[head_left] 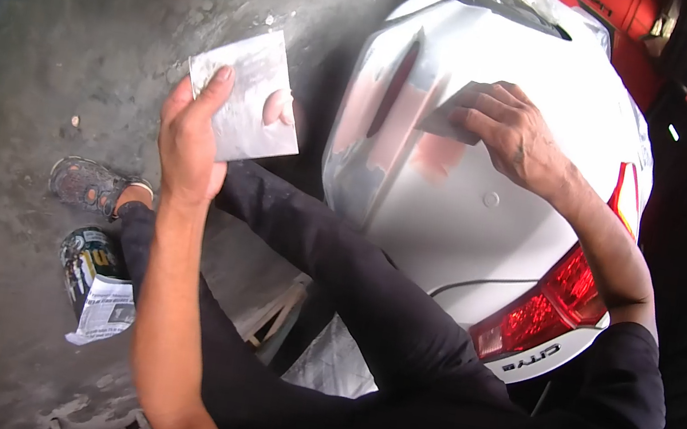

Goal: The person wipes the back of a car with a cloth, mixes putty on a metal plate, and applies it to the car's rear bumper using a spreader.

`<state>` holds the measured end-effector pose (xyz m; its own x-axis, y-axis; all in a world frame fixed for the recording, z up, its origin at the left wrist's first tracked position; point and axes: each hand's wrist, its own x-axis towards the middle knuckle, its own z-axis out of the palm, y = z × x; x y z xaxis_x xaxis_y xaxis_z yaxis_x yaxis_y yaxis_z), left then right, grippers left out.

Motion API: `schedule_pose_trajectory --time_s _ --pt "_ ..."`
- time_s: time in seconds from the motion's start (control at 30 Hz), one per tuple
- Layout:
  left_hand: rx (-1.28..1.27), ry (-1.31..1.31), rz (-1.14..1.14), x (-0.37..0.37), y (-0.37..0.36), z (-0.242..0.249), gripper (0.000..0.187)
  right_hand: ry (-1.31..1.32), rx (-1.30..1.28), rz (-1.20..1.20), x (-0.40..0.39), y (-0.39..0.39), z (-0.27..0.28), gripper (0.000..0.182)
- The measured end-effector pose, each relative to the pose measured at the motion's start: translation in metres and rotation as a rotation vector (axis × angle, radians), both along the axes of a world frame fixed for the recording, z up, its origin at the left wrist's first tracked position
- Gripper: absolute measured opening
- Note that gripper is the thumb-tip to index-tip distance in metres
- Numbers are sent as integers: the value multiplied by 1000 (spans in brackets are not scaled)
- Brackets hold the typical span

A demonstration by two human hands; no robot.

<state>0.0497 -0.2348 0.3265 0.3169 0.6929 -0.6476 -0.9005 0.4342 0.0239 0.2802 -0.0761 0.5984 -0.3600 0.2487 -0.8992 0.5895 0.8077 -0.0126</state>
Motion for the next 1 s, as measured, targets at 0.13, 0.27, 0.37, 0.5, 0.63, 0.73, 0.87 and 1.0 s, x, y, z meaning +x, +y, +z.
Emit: schedule_pose_trajectory --time_s 0.13,0.27,0.37,0.5,0.63,0.73,0.87,1.0 --pt "60 33 -43 -11 15 -45 33 -52 -127 87 -3 15 -66 23" --pt "69 12 -95 3 11 -81 32 -41 -210 96 7 15 -115 29" --pt "39 -171 -85 25 -3 -108 38 107 -262 -42 15 18 -140 39" --pt "-76 -173 -6 52 -8 -106 29 222 -280 -91 8 3 -149 39" --pt "-166 -155 6 61 -10 -94 30 319 -311 -126 -1 -9 -132 44" --pt "-158 -153 -11 60 -13 -86 30 386 -307 -31 -11 -27 -110 50" --pt "-133 -153 -67 51 -15 -68 30 363 -222 -104 -13 -28 -84 37" --pt "-75 -169 -65 50 -21 -49 30 365 -170 -230 -4 -7 -59 42"
